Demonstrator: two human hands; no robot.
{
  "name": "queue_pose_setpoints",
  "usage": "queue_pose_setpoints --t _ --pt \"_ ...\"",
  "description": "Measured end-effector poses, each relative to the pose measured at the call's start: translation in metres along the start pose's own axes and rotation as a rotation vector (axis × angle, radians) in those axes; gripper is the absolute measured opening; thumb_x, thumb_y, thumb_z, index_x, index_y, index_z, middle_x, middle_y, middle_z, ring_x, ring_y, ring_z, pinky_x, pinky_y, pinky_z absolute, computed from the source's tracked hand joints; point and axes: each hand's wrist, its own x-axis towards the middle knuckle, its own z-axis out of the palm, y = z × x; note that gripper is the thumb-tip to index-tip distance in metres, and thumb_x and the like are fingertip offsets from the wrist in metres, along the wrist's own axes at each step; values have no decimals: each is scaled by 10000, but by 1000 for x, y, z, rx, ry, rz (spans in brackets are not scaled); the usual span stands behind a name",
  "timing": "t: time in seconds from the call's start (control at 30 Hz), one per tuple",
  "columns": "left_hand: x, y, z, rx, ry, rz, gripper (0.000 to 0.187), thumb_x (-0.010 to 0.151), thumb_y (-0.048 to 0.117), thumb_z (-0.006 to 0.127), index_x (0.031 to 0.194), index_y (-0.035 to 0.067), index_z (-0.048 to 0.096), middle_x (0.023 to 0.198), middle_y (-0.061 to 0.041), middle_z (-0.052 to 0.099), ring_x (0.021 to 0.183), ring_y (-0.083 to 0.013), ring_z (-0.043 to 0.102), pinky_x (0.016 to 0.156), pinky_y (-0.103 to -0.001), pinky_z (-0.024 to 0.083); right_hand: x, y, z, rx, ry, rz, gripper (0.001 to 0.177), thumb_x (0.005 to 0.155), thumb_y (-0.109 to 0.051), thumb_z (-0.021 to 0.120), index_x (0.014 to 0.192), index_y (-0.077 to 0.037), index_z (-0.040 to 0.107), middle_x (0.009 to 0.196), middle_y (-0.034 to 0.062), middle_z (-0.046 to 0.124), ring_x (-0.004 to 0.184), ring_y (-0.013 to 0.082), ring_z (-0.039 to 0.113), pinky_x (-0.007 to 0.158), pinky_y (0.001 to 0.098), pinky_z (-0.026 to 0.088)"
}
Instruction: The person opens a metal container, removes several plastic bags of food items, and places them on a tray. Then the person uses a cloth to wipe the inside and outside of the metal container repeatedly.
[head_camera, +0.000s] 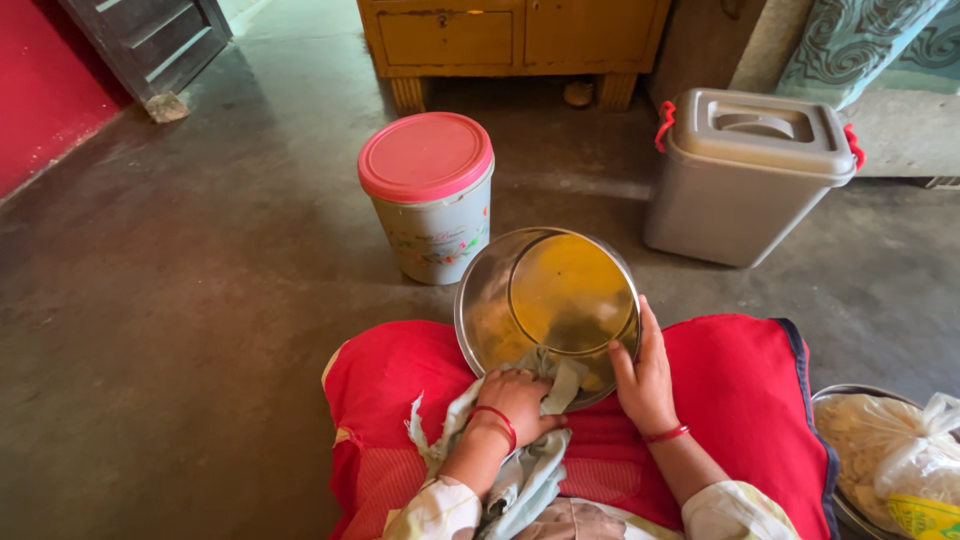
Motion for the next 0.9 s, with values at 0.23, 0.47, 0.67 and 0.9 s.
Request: queue_pose_setpoints --t 0.23,0.47,0.67,0.9 --pt "12 10 18 -108 73 84 302 866 279 690 1129 131 712 1039 -137 727 983 -372 679 852 -512 514 2 -8 2 102 -12 47 784 954 -176 673 1595 14 264 1568 243 429 1444 328 441 1158 405 367" --pt "37 46 11 -319 126 -17 261 921 267 628 1110 97 689 1072 -184 732 1005 -409 681 864 -524 529 3 -13 3 139 -77 151 791 953 -163 624 1606 12 213 1518 225 464 1350 303 499 1082 382 415" --pt "47 14 35 -201 -288 37 349 1017 342 513 1229 110 663 1208 -199 673 1124 -393 633 961 -519 487 0 -14 -3 137 -9 128 617 999 -99 529 1569 -8 310 1485 243 518 1378 349 519 1099 388 416" --pt "105 -93 47 600 -397 -217 451 1024 359 432 1425 211 574 1534 -50 466 1439 -283 382 1165 -553 255 1 -18 1 133 -27 196 623 978 -100 529 1568 -53 334 1414 219 588 1269 332 611 1024 377 482"
